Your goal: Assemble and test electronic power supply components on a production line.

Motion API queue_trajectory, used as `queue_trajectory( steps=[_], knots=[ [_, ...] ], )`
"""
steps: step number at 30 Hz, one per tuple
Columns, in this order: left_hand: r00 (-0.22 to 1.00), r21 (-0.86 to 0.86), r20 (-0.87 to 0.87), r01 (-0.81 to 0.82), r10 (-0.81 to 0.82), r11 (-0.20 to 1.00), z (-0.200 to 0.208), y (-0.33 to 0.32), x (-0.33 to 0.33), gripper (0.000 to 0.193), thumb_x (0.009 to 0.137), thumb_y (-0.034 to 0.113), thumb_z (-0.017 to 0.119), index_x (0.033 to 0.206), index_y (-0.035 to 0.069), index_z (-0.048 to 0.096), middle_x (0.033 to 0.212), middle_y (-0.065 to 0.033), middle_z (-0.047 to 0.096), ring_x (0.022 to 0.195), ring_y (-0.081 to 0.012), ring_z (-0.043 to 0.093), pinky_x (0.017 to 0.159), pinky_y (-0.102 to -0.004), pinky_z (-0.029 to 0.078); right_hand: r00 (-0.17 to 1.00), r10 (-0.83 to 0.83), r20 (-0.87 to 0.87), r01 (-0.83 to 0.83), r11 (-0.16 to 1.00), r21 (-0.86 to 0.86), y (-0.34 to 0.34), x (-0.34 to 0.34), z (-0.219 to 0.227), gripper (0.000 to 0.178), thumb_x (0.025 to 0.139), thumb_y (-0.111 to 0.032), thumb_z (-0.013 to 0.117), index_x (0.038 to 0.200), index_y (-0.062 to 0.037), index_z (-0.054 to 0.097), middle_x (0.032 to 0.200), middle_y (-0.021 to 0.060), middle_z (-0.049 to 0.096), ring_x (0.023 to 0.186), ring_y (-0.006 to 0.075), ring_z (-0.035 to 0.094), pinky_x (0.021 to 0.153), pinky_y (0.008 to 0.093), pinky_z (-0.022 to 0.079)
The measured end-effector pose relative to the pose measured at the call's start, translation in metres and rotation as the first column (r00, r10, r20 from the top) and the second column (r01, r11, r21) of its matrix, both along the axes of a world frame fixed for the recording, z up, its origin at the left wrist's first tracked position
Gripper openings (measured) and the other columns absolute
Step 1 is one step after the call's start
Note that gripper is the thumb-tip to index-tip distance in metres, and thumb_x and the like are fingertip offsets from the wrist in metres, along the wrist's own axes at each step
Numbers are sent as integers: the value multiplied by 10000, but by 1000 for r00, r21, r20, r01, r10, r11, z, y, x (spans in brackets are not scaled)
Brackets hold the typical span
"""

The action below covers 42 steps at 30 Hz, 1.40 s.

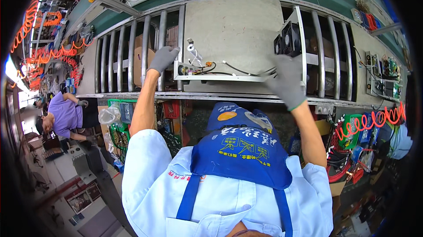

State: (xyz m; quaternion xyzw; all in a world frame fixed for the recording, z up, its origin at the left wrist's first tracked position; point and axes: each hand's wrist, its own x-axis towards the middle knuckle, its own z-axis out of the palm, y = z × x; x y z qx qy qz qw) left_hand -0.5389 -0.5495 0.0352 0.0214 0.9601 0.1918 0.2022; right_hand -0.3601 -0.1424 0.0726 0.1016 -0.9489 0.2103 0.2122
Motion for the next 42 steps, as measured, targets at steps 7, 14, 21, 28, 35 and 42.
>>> queue_trajectory(
  steps=[7,14,21,28,35,42],
  knots=[
    [942,17,81,326,-326,945,16,75,0,462,900,428,571,965,-6,715,970,-251,695,939,-386,674,855,-431,509,945,171,280,-182,983,12,-47,4,-17,268,676,-245,801,813,-96,626,840,83,588,841,263,605,721,414,499],
    [541,42,779,459,-317,887,-93,131,-5,436,875,403,615,903,-22,709,874,-174,709,782,-315,676,710,-421,538,956,167,240,-191,978,78,-55,42,-30,129,679,-200,709,754,-146,618,773,21,560,773,218,589,641,363,476],
    [726,440,663,-181,-182,880,-45,148,-4,292,909,268,617,973,-12,671,673,-55,602,580,-119,584,514,-266,473,944,159,289,-198,974,112,-58,64,-29,77,685,-211,653,736,-165,618,746,3,541,750,186,579,565,343,468],
    [994,498,15,-102,110,861,4,48,-59,272,967,169,544,1109,-19,681,770,-19,628,644,-87,570,641,-234,485,938,110,330,-146,985,88,-54,42,-21,122,674,-229,703,742,-157,632,775,5,568,783,199,590,647,357,493],
    [988,-2,13,152,-152,988,-114,-6,-74,472,940,388,532,966,-68,655,927,-301,681,853,-435,675,800,-462,514,945,116,307,-157,981,114,-49,19,-18,204,629,-241,759,747,-147,622,777,27,559,809,219,587,663,371,473],
    [648,-78,393,730,-652,679,-105,-5,-52,339,872,263,499,944,5,707,976,-285,679,925,-411,676,868,-501,507,931,91,353,-151,978,144,-49,13,-18,221,613,-251,768,742,-154,616,770,24,549,788,213,582,652,370,468]
  ],
)
